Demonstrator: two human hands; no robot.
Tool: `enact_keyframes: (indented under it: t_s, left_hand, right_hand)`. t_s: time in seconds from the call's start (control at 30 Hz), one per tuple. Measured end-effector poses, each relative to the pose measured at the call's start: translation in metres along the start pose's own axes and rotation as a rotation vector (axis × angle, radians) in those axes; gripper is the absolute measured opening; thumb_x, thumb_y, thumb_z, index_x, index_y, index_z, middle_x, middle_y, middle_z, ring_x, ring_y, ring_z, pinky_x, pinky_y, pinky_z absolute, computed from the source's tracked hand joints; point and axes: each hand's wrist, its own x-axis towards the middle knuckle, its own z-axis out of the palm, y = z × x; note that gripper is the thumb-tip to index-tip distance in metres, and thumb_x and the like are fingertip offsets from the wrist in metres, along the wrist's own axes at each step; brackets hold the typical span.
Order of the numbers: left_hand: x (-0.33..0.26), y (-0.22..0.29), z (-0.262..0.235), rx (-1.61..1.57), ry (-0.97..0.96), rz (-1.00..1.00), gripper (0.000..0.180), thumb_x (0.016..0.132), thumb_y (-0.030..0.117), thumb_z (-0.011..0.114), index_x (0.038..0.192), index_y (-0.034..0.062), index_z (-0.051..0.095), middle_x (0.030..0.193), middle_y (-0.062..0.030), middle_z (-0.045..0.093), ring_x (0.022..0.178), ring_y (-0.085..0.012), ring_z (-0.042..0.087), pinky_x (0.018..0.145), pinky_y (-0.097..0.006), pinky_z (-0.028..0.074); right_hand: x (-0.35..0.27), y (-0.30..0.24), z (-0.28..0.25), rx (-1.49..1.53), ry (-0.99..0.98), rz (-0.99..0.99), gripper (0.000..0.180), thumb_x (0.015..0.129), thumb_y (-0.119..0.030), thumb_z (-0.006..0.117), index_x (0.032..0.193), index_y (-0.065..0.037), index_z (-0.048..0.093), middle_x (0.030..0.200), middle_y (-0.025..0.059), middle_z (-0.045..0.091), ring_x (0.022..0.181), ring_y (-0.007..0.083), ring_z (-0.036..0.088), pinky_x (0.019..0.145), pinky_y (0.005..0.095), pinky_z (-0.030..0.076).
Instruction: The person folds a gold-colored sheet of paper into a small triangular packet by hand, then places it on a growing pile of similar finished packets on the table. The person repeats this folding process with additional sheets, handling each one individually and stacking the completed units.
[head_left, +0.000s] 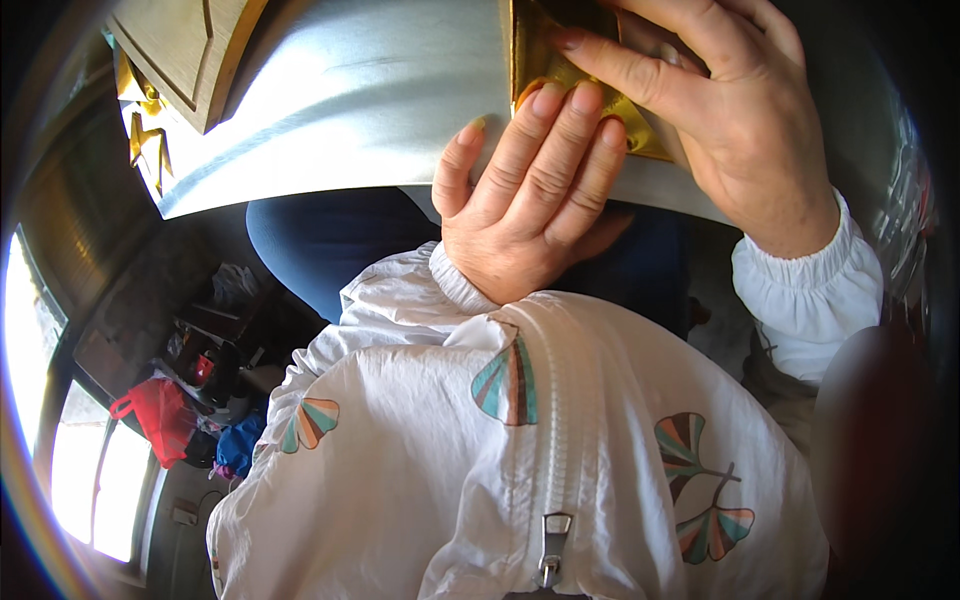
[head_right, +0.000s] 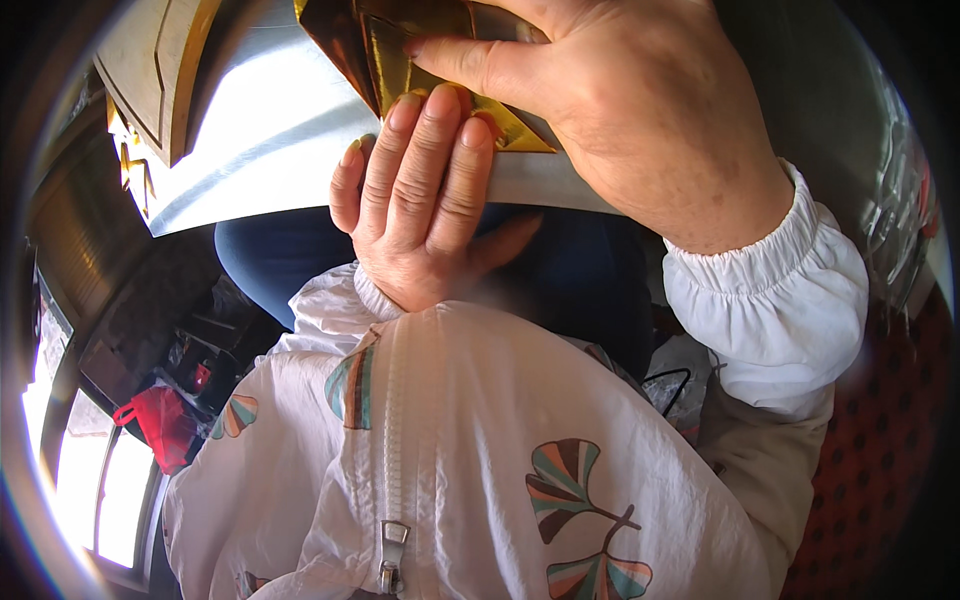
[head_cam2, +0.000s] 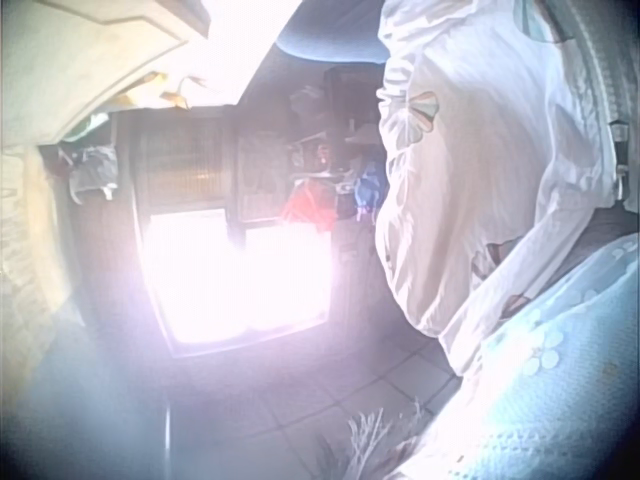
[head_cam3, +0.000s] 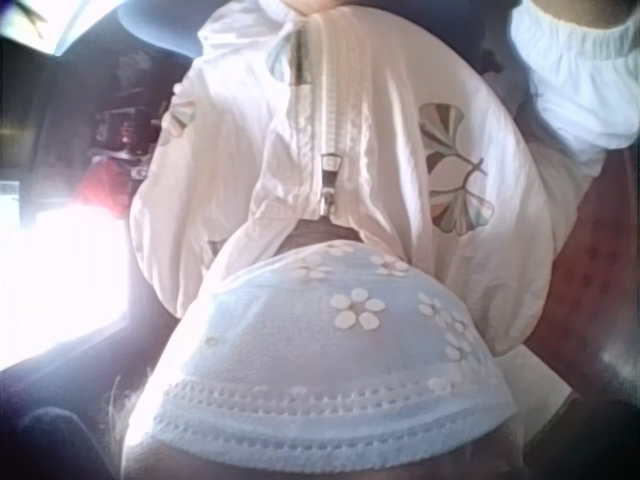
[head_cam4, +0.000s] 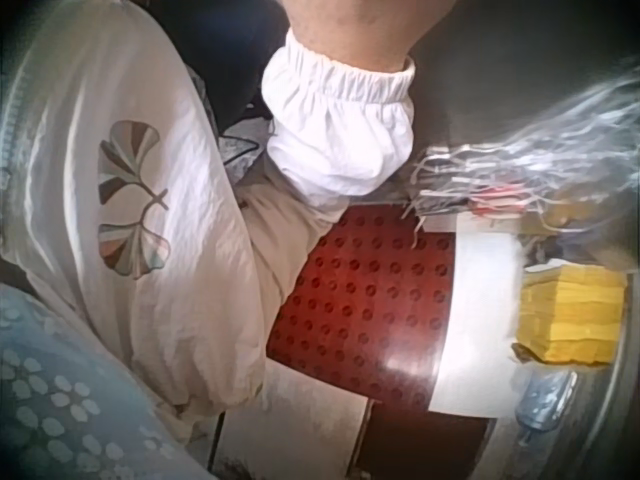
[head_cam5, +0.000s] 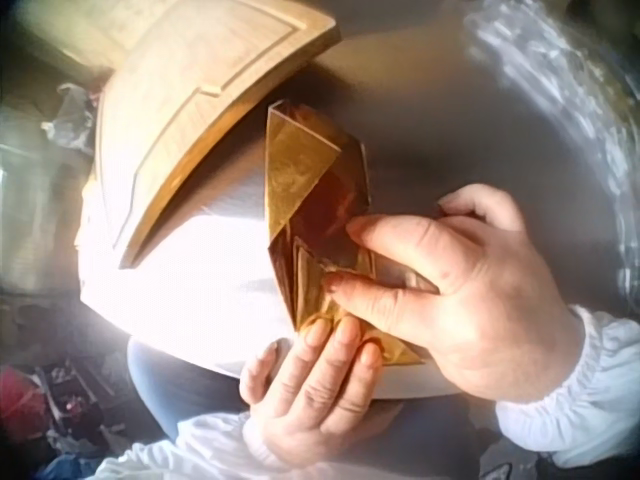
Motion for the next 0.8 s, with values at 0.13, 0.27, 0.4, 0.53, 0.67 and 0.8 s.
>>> enact_keyframes:
  t_s: [0.13, 0.27, 0.4, 0.53, 0.67, 0.8]
  left_hand:
    - [0.000, -0.001, -0.001, 0.007, 0.006, 0.016, 0.063, 0.081, 0.052, 0.067, 0.129, 0.0116, 0.062, 0.136, -0.0115, 0.058, 0.131, -0.0264, 0.051, 0.117, -0.041, 0.019]
    - [-0.001, 0.003, 0.000, 0.016, -0.016, -0.045, 0.052, 0.087, 0.050, 0.058, 0.129, 0.0188, 0.061, 0.137, -0.0036, 0.058, 0.129, -0.0200, 0.052, 0.116, -0.043, 0.020]
    - [-0.002, 0.005, 0.004, 0.020, 0.040, -0.070, 0.048, 0.091, 0.049, 0.052, 0.130, 0.0230, 0.060, 0.137, 0.0008, 0.058, 0.129, -0.0169, 0.053, 0.116, -0.043, 0.020]
    - [-0.003, 0.003, 0.005, 0.048, 0.015, -0.057, 0.045, 0.092, 0.053, 0.048, 0.130, 0.0299, 0.060, 0.138, 0.0008, 0.056, 0.130, -0.0172, 0.051, 0.117, -0.043, 0.019]
    - [-0.005, 0.000, 0.003, 0.065, 0.016, 0.001, 0.052, 0.086, 0.062, 0.054, 0.127, 0.0315, 0.062, 0.138, -0.0079, 0.055, 0.131, -0.0237, 0.049, 0.116, -0.042, 0.020]
    - [-0.005, -0.002, 0.003, 0.081, 0.014, 0.046, 0.057, 0.083, 0.068, 0.056, 0.125, 0.0301, 0.064, 0.137, -0.0119, 0.055, 0.131, -0.0264, 0.049, 0.115, -0.040, 0.021]
  right_hand:
    - [-0.002, -0.002, 0.002, 0.044, 0.011, 0.117, 0.026, 0.084, -0.023, 0.076, 0.104, -0.008, 0.072, 0.089, -0.0004, 0.071, 0.074, 0.0131, 0.056, 0.090, 0.0307, 0.036]
    - [-0.003, 0.002, 0.002, 0.082, 0.001, 0.093, 0.027, 0.083, -0.023, 0.077, 0.105, -0.008, 0.072, 0.089, 0.0001, 0.072, 0.072, 0.0133, 0.056, 0.089, 0.0300, 0.037]
    - [-0.001, 0.007, 0.006, 0.212, 0.017, 0.088, 0.028, 0.082, -0.022, 0.078, 0.105, -0.008, 0.072, 0.090, 0.0008, 0.072, 0.074, 0.0136, 0.056, 0.089, 0.0296, 0.037]
    - [-0.002, 0.003, 0.005, 0.159, 0.029, 0.148, 0.028, 0.082, -0.022, 0.078, 0.105, -0.009, 0.072, 0.090, 0.0010, 0.072, 0.079, 0.0139, 0.055, 0.089, 0.0295, 0.038]
    - [-0.002, -0.004, 0.002, 0.193, 0.018, 0.224, 0.026, 0.081, -0.022, 0.078, 0.103, -0.009, 0.073, 0.089, 0.0009, 0.071, 0.082, 0.0148, 0.054, 0.088, 0.0291, 0.039]
    - [-0.001, -0.004, 0.004, 0.127, 0.042, 0.194, 0.026, 0.080, -0.022, 0.079, 0.102, -0.008, 0.073, 0.088, 0.0005, 0.071, 0.083, 0.0156, 0.052, 0.086, 0.0284, 0.040]
